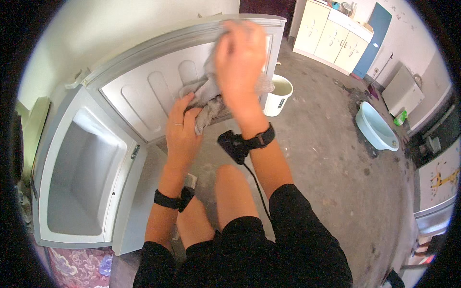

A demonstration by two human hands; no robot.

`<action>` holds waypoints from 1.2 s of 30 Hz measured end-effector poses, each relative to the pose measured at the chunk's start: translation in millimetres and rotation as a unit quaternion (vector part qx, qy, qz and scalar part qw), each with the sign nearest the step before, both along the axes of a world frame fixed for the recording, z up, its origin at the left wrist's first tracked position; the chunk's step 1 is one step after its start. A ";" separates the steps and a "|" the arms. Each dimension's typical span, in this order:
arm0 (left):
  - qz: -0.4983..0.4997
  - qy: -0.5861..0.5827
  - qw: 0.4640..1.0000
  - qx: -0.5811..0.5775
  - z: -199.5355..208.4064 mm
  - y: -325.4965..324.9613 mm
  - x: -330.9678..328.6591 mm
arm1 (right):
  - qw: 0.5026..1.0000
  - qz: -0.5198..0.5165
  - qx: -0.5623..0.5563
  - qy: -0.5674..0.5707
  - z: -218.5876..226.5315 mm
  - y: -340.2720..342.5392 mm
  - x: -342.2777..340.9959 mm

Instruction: The person wipes the exterior door, the seal, and the interior compartment of a refrigerator and freezer using a cloth.

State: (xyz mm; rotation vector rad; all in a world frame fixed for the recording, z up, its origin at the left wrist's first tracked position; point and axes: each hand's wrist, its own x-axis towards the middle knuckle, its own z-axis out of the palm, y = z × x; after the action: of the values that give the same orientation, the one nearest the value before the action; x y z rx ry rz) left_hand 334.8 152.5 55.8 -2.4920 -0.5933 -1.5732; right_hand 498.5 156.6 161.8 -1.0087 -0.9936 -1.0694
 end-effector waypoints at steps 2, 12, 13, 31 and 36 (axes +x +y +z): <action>0.001 -0.032 0.999 -0.028 -1.9 -4.9 0.2 | 0.998 0.008 -0.035 -0.053 1.4 5.9 -30.7; -0.002 -0.081 0.991 -0.109 15.7 -10.3 -30.4 | 0.976 0.046 -0.179 -0.117 27.9 -15.5 -34.2; -0.015 -0.077 0.991 -0.107 19.1 -12.6 -29.5 | 0.973 0.036 -0.195 -0.117 29.2 -19.8 -13.9; 0.067 -0.116 0.991 0.022 130.4 14.3 -70.6 | 0.977 0.000 -0.202 -0.063 24.1 -8.6 -78.1; 0.066 -0.179 0.981 0.023 99.8 16.3 -77.1 | 0.969 0.208 -0.100 -0.091 -11.5 10.7 -116.8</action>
State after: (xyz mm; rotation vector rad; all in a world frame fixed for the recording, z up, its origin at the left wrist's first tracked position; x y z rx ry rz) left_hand 257.7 168.8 155.6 -2.0974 -0.7390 -1.9709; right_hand 381.6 167.3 150.3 -0.8198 -1.4140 -0.7308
